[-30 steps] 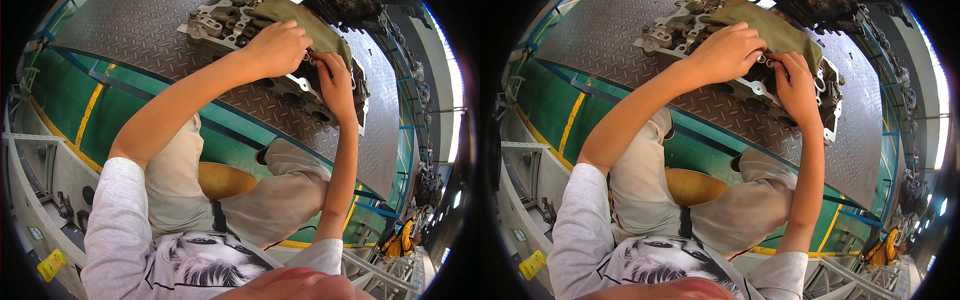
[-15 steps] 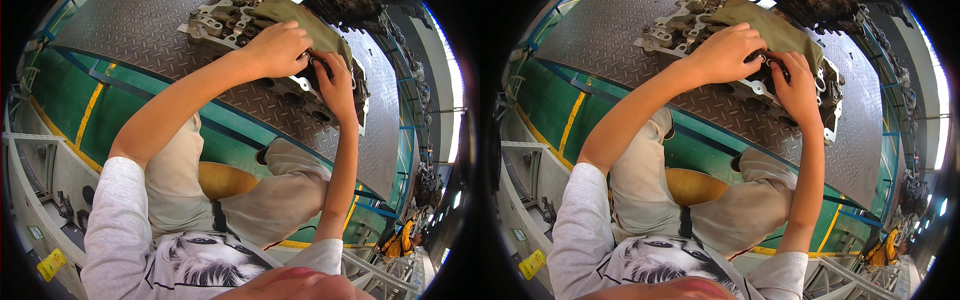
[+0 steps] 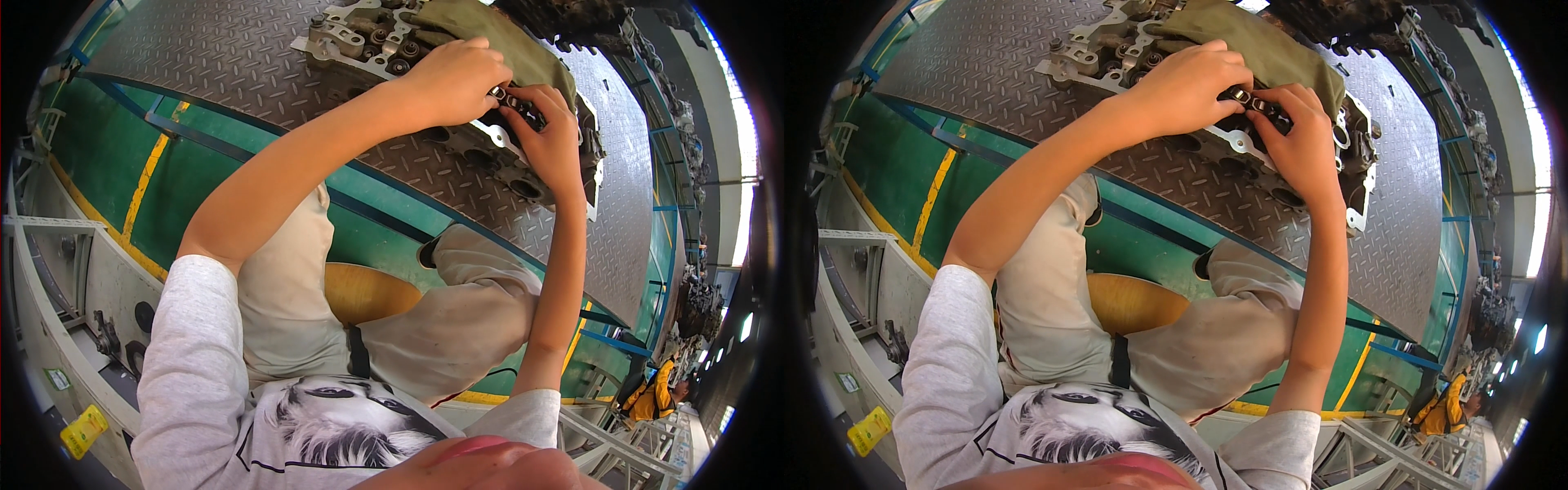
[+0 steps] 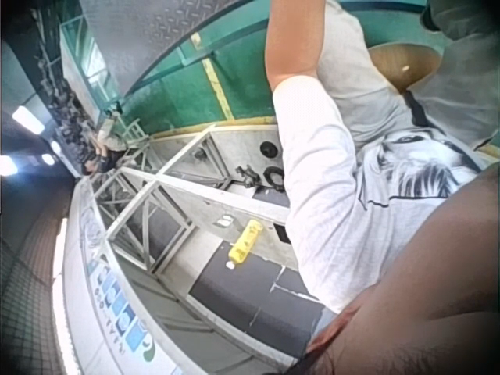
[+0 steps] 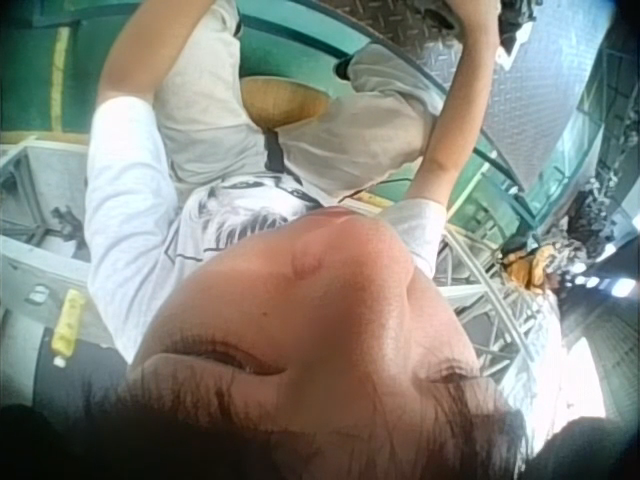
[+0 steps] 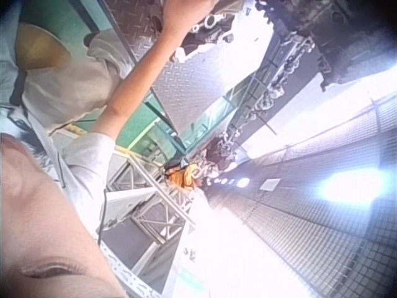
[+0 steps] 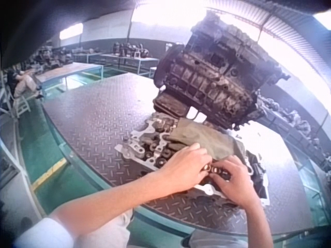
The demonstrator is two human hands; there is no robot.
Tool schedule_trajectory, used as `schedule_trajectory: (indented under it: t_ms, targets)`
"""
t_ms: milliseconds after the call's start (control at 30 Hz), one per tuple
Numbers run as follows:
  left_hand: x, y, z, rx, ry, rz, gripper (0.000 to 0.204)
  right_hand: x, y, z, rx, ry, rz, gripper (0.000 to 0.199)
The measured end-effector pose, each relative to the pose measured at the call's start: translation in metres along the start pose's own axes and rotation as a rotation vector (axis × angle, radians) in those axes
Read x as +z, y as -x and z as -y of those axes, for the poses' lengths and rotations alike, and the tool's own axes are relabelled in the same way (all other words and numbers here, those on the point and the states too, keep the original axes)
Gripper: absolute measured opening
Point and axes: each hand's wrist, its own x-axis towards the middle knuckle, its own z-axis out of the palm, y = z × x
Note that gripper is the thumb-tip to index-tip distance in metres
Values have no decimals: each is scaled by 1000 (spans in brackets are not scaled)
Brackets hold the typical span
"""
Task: The person uses their hands to place and align small components into a cylinder head assembly on a workbench.
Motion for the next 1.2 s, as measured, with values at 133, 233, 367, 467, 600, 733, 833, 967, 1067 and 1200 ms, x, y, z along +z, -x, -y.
schedule_trajectory:
  t_ms: [133, 233, 367, 467, 600, 733, 833, 967, 1067, 1200]
  targets:
    - [4, 2, 1, 5, -29, -73, 25, 0, -1, 3, 19, 8, 2, 22]
    - [4, 2, -2, -44, -34, -60, 25, 0, 0, 4, 50, 2, 2, 22]
    - [3, 2, -4, -61, -33, -68, 24, -2, -1, 8, 49, 26, -24, 22]
    - [1, 1, -4, -78, -26, -52, 24, -2, 0, 7, 40, 38, -42, 23]
    - [1, 2, -4, -78, -13, -46, 24, -1, 0, 3, 65, 7, 0, 22]
    - [4, 2, -3, -86, -23, -66, 24, 1, -1, -3, 35, 16, 33, 20]
    - [6, 3, -3, -95, -45, -91, 26, 0, -2, -2, 89, 23, 82, 22]
    - [8, 1, -3, -72, -76, -72, 27, -5, -6, -2, 118, 70, 162, 23]
    - [8, 1, -2, -73, -82, -90, 27, -4, -10, 0, 169, 114, 230, 26]
    - [8, 1, -2, -107, -61, -83, 27, 1, -13, 6, 131, 285, 245, 27]
